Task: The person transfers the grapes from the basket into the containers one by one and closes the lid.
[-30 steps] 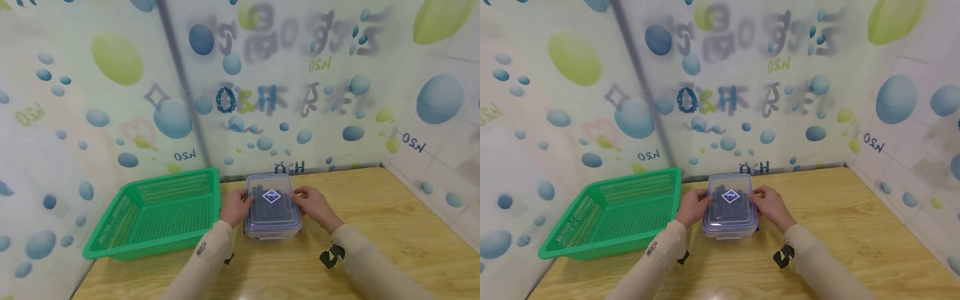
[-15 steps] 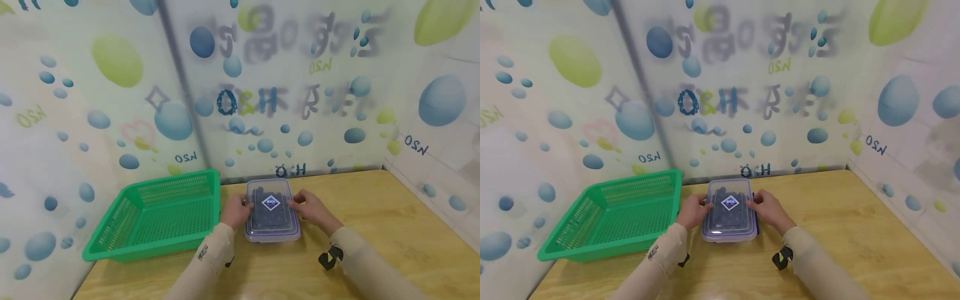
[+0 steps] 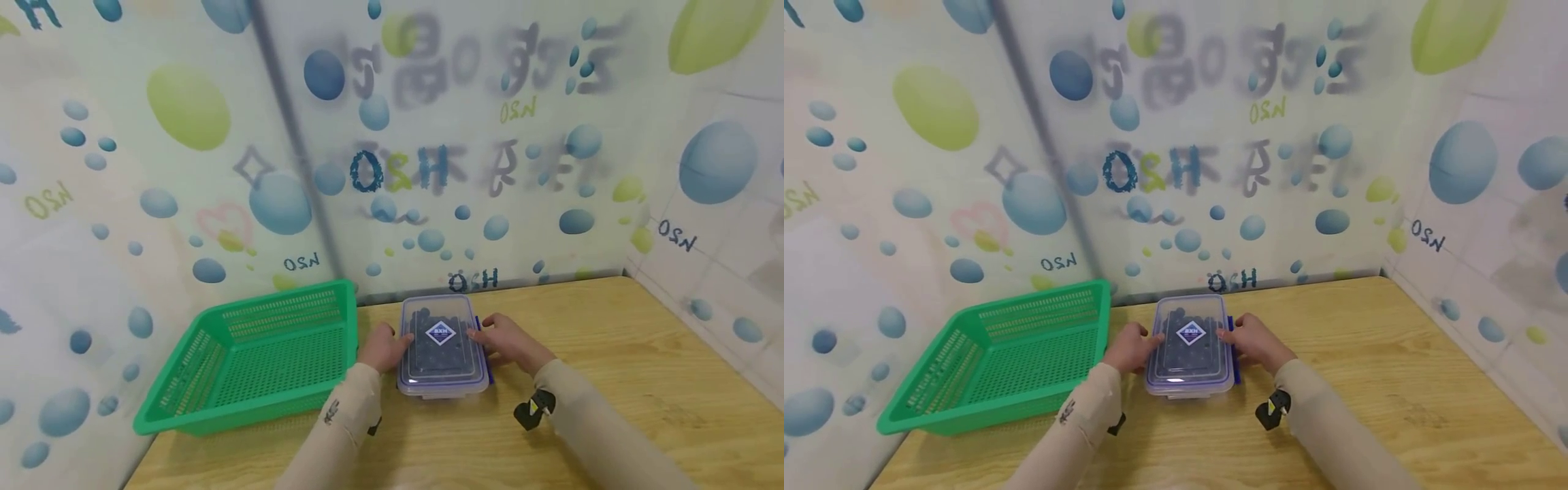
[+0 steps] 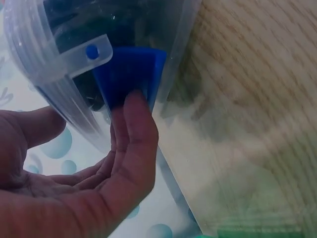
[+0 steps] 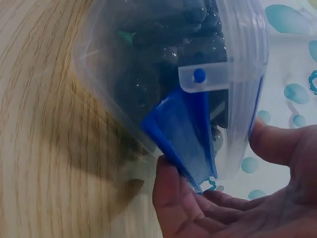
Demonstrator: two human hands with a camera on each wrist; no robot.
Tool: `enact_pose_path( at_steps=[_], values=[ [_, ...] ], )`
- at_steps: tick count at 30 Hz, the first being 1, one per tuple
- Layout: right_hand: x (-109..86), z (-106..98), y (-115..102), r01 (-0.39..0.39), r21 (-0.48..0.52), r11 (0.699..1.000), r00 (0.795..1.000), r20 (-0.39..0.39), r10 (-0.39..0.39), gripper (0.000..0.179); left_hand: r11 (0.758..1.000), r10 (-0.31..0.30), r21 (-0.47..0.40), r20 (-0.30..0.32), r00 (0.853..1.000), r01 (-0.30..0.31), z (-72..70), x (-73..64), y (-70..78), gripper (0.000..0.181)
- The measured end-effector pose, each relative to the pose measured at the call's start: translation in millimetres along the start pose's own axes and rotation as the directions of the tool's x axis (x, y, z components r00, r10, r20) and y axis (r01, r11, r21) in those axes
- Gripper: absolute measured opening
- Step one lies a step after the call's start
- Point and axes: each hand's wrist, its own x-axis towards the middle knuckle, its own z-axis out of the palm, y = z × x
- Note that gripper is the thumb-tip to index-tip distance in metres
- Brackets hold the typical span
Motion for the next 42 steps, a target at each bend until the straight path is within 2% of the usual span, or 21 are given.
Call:
enact_pose_path(
  at_steps=[3,7,10,14,17,20,22,24,27,30,33,35,39,41,42],
  values=[
    [0.6,1.2,-0.4,-0.015,-0.009,1.0,1.0,-0.011,0.015,0.067,0.999,0.033,0.013,-0.015,0.999,-0.033,1.5,0.4,-0.9,0.049],
    [0.1,0.3,1.0,-0.005,-0.01,1.0,0.999,-0.032,0.004,0.067,0.998,0.061,-0.019,-0.039,0.997,-0.062,7.6,0.8,-4.1,0.062],
    [-0.6,-2.5,1.6,0.006,-0.023,1.0,0.999,-0.05,-0.007,0.069,0.996,0.026,-0.081,-0.034,0.999,-0.029,13.0,0.8,-7.3,0.07],
    [-3.5,-2.3,-0.8,0.026,-0.028,0.999,0.996,-0.08,-0.028,0.065,0.989,-0.016,-0.15,-0.004,1.0,0.015,16.7,-0.8,-11.0,0.072],
    [-6.5,0.1,-7.9,0.067,-0.116,0.991,0.984,-0.157,-0.085,0.054,0.98,-0.019,-0.197,0.023,1.0,0.023,17.1,-2.9,-10.0,0.073],
    [-6.8,2.6,-17.2,0.096,-0.244,0.965,0.962,-0.227,-0.153,0.043,0.974,-0.022,-0.223,0.041,0.999,0.031,15.6,-3.1,-6.6,0.073],
    [-5.6,2.8,-22.0,0.099,-0.307,0.947,0.953,-0.244,-0.179,0.038,0.973,-0.024,-0.228,0.047,0.999,0.034,15.1,-0.7,-4.9,0.071],
    [-4.4,2.9,-22.6,0.093,-0.315,0.945,0.954,-0.242,-0.175,0.038,0.978,-0.03,-0.205,0.04,0.999,0.038,16.3,1.8,-4.3,0.068],
    [-3.5,2.4,-20.4,0.081,-0.304,0.949,0.959,-0.237,-0.157,0.039,0.982,-0.038,-0.185,0.007,0.999,0.039,20.4,3.5,-3.3,0.062],
    [-2.3,2.5,-19.2,0.086,-0.293,0.952,0.963,-0.222,-0.155,0.039,0.98,-0.027,-0.201,-0.083,0.996,0.01,24.4,4.3,-0.5,0.049],
    [-1.2,2.4,-18.8,0.101,-0.296,0.95,0.964,-0.208,-0.167,0.038,0.977,0.01,-0.209,-0.181,0.983,-0.048,26.7,5.4,4.7,0.033],
    [-1.0,2.4,-18.8,0.102,-0.31,0.945,0.963,-0.209,-0.172,0.037,0.98,0.033,-0.186,-0.221,0.975,-0.075,28.1,6.6,7.6,0.026],
    [0.5,0.8,-18.1,0.097,-0.331,0.939,0.962,-0.211,-0.174,0.034,0.988,0.061,-0.126,-0.239,0.969,-0.093,30.6,7.4,10.5,0.025],
    [2.4,-1.0,-16.4,0.104,-0.347,0.932,0.963,-0.2,-0.182,0.034,0.989,0.143,0.004,-0.22,0.965,-0.146,31.1,4.0,11.3,0.033],
    [2.2,-3.1,-15.2,0.114,-0.377,0.919,0.962,-0.19,-0.197,0.037,0.98,0.196,0.082,-0.197,0.961,-0.183,30.3,0.3,11.8,0.041]
  ],
)
